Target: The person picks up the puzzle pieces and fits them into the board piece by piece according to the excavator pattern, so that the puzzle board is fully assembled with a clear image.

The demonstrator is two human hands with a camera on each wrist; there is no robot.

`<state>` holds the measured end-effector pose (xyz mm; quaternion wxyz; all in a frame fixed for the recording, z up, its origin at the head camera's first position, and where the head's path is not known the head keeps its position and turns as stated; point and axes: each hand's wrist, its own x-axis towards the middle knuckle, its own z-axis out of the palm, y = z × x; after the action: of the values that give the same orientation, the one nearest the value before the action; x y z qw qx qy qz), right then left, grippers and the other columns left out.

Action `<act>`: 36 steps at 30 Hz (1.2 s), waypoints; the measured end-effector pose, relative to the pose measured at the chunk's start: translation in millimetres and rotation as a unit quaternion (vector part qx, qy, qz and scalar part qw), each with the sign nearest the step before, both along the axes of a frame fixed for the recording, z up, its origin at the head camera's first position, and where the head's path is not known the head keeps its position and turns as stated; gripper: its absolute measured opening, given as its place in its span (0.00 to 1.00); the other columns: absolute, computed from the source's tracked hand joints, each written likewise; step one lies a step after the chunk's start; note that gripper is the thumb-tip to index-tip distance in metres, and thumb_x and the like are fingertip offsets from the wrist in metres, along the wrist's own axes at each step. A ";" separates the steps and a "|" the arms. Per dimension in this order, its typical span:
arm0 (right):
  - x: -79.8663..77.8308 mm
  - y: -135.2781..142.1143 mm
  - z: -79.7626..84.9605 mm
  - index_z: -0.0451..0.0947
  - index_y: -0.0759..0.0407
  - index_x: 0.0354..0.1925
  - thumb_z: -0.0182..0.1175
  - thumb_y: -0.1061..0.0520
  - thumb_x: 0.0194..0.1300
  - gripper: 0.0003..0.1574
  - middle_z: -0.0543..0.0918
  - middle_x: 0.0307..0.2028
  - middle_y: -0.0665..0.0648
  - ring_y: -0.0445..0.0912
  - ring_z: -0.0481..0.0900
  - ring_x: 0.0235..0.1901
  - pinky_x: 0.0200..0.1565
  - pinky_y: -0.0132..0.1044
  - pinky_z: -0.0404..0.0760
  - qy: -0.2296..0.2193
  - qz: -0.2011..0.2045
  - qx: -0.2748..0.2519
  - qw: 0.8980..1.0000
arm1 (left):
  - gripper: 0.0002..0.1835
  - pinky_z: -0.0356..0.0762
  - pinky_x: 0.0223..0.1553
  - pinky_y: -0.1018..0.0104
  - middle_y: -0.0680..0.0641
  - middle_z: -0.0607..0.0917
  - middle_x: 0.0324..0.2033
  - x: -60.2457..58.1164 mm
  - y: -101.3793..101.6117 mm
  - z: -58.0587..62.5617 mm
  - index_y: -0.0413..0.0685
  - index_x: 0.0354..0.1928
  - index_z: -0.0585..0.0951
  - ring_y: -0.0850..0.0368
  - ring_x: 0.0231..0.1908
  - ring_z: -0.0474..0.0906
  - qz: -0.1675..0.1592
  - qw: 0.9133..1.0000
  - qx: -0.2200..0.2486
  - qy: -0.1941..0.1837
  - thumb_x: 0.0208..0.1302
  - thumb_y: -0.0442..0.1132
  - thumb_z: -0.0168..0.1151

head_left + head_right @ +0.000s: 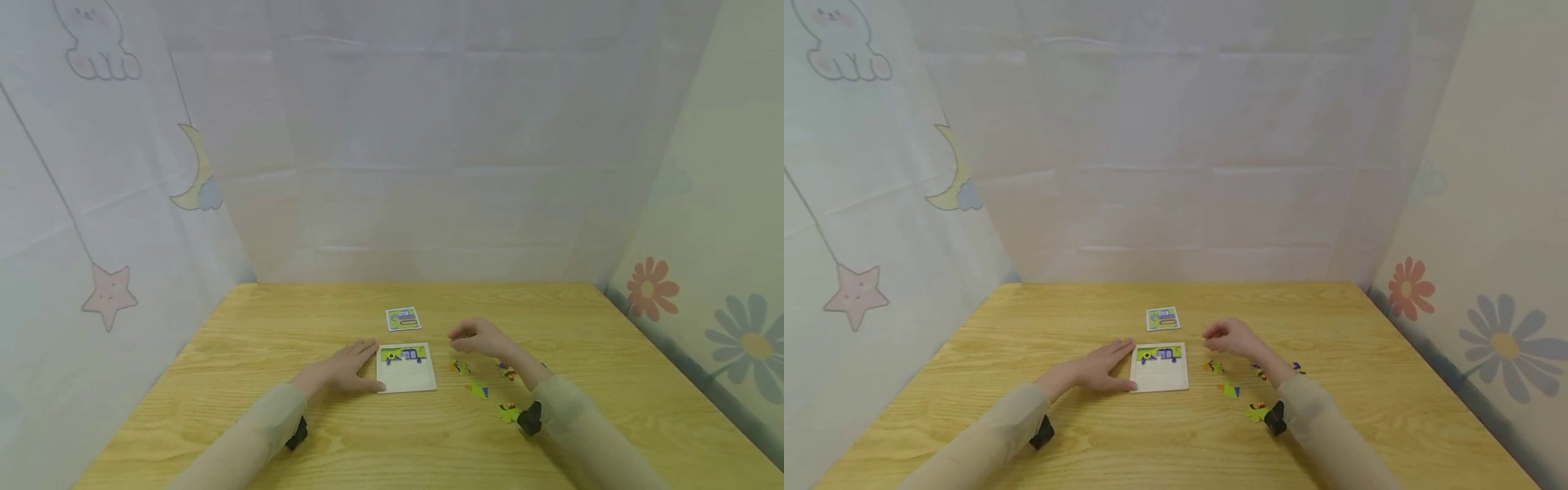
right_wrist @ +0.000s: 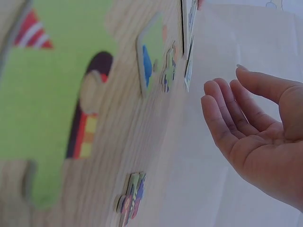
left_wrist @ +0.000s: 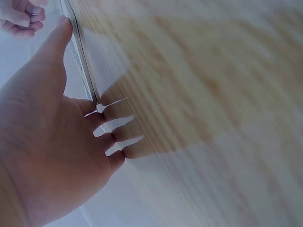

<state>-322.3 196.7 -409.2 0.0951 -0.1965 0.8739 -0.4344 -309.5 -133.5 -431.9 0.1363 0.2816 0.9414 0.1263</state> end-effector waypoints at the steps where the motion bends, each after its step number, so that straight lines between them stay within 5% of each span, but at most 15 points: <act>1: 0.9 1.4 0.0 0.75 0.70 0.52 0.59 0.54 0.65 0.23 0.82 0.43 0.59 0.49 0.81 0.41 0.46 0.46 0.82 0.000 0.001 0.000 1.000 | 0.51 0.46 0.71 0.45 0.44 0.49 0.73 0.0 -0.1 -0.2 0.45 0.73 0.50 0.41 0.72 0.42 0.000 1.000 0.001 -0.001 0.58 0.68 0.54; 11: 11.0 15.2 -1.6 0.75 0.69 0.51 0.59 0.52 0.65 0.23 0.83 0.41 0.59 0.52 0.81 0.41 0.44 0.45 0.82 -0.007 -0.009 0.008 1.000 | 0.48 0.45 0.71 0.44 0.43 0.48 0.73 -0.5 -0.7 -0.9 0.46 0.73 0.50 0.40 0.72 0.41 -0.013 1.000 0.000 0.000 0.61 0.66 0.53; 21: 14.5 21.4 -4.2 0.78 0.62 0.48 0.61 0.49 0.63 0.20 0.82 0.40 0.53 0.45 0.78 0.38 0.38 0.41 0.80 0.003 -0.027 0.049 0.998 | 0.48 0.45 0.71 0.44 0.44 0.48 0.73 -2.6 -0.9 -3.1 0.48 0.73 0.50 0.41 0.72 0.40 -0.015 1.000 0.000 0.002 0.60 0.67 0.52; 36: 14.7 21.8 -12.5 0.77 0.63 0.50 0.61 0.49 0.63 0.22 0.82 0.42 0.54 0.45 0.79 0.39 0.40 0.39 0.81 -0.009 -0.005 0.036 0.999 | 0.48 0.44 0.71 0.46 0.47 0.48 0.74 -1.6 0.3 -2.2 0.51 0.74 0.50 0.43 0.73 0.40 -0.001 1.000 -0.003 -0.004 0.59 0.69 0.51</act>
<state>-307.6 218.5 -421.7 0.1075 -0.1844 0.8891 -0.4049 -311.1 -133.2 -434.2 0.1412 0.2814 0.9409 0.1248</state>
